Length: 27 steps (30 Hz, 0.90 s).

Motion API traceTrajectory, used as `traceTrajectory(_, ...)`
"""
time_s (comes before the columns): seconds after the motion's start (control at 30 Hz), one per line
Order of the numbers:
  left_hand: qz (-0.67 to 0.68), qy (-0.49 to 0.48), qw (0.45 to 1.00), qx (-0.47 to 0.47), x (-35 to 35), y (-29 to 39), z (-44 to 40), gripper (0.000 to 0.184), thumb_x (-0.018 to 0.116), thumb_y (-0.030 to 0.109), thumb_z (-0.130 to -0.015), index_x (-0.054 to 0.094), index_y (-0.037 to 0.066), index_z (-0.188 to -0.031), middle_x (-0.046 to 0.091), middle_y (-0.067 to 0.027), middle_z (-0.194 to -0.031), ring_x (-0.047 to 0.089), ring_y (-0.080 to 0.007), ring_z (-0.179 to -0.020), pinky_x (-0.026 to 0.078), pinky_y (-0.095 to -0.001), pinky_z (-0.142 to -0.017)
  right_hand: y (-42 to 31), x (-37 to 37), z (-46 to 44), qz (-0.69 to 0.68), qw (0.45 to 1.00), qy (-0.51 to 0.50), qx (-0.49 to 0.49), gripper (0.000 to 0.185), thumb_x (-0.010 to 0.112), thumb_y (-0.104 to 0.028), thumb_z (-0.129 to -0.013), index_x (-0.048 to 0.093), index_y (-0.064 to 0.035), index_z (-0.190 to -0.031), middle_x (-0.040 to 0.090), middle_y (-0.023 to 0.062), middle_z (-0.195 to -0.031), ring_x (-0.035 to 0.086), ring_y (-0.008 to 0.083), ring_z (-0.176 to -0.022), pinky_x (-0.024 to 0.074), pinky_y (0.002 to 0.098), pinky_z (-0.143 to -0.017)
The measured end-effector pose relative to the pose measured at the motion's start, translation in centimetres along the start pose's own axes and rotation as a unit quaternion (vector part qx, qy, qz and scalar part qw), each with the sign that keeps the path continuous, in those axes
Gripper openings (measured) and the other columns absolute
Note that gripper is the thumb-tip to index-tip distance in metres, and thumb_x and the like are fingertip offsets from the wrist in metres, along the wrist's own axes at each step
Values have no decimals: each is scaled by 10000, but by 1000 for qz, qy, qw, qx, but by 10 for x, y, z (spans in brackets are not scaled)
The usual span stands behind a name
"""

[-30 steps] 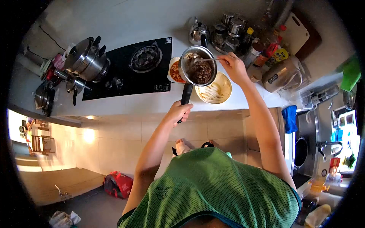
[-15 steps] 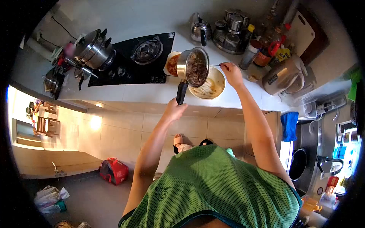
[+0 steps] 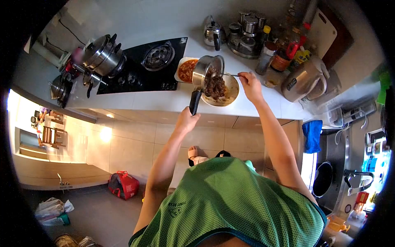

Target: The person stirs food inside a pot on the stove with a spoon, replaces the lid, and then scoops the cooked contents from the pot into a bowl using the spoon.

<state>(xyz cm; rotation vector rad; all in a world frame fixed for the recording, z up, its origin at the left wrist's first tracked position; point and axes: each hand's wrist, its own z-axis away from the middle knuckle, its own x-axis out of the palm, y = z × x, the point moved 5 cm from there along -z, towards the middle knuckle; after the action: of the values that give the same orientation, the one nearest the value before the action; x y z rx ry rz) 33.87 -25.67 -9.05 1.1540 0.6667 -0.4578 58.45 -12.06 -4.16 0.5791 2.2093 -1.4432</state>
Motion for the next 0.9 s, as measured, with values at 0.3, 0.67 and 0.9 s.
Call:
traceTrajectory(0.3, -28, 9, 999, -13, -12, 18, 12, 339, 600, 260, -741, 496, -37, -868, 594, -234, -764, 601, -358, -747, 460, -416, -645, -27, 10, -7, 82, 986, 134, -64, 135, 575, -179, -793, 644, -124, -895, 552, 102, -784, 553, 300, -743, 447, 401, -634)
traceTrajectory(0.67, -50, 28, 998, -7, -13, 16, 7, 332, 602, 256, -738, 494, -14, -897, 600, -231, -801, 593, -375, -772, 461, -425, -664, 16, 16, 7, 36, 999, -20, 30, 175, 544, -214, -799, 652, -120, -900, 574, 116, -853, 564, 320, -780, 445, 401, -687)
traceTrajectory(0.9, -91, 44, 995, 2, -23, 31, 10, 331, 608, 261, -737, 501, -9, -895, 606, -228, -799, 593, -374, -780, 462, -430, -673, -46, 0, 9, -108, 991, -60, -56, 141, 559, -125, -795, 633, -75, -903, 556, 110, -807, 548, 307, -732, 444, 371, -666)
